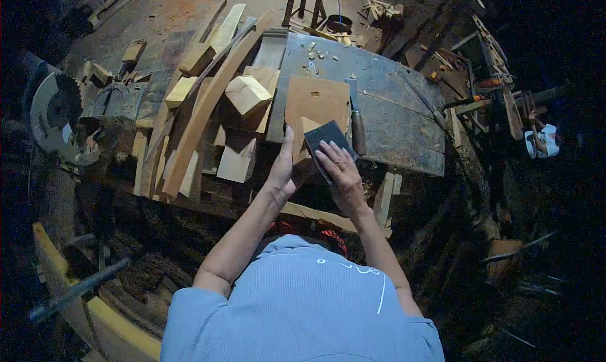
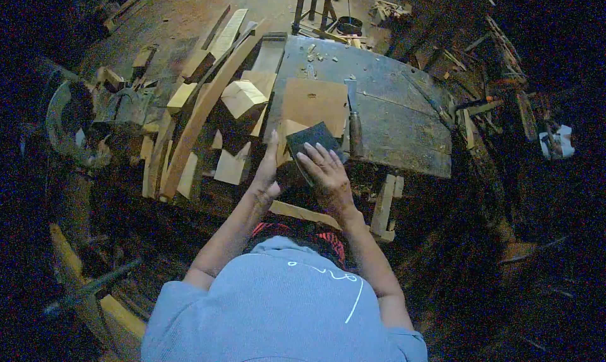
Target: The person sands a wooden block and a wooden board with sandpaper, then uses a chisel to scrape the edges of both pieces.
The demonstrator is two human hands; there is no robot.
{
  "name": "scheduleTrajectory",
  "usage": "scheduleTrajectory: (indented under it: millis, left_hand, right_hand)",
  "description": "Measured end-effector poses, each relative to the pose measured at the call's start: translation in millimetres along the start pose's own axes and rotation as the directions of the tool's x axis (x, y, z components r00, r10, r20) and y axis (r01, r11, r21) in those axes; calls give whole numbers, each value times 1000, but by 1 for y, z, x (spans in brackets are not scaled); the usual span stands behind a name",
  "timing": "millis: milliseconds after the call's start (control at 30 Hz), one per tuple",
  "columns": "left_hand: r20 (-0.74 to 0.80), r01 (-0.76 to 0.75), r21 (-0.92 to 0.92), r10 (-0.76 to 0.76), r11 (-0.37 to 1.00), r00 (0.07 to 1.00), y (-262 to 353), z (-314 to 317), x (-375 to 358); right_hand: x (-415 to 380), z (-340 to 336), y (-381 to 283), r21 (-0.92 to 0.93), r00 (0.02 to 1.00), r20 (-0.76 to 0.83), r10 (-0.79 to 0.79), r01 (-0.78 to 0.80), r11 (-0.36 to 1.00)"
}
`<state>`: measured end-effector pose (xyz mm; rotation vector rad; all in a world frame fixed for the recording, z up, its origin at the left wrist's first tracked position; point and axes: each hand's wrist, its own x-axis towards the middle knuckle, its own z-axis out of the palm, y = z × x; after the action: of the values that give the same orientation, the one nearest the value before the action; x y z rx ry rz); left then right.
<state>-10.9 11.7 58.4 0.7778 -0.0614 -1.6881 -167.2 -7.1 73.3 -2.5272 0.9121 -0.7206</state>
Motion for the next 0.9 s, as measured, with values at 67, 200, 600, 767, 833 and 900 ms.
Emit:
scheduleTrajectory:
  millis: [67,200,600,767,833,900]
  left_hand:
    - [49,6,-48,-4,999,999,1,-12,5]
    - [12,14,-35,-13,999,1000,2,-19,6]
    - [134,196,-106,-181,975,974,3,-18,9]
    - [78,167,116,-176,979,981,1,-5,-5]
    - [45,156,133,-164,979,985,3,11,-15]
    - [55,144,82,-149,986,987,0,5,-12]
  right_hand:
    - [-2,0,-5,2,999,32,-24,24,1000]
    - [-9,-3,-16,29,983,134,-124,121,992]
    - [-5,-9,-18,83,980,124,-153,143,986]
    - [1,3,28,182,991,-21,134,-128,975]
    - [1,-6,25,249,975,-42,218,-201,947]
    - [0,-11,15,279,978,-49,202,-180,943]
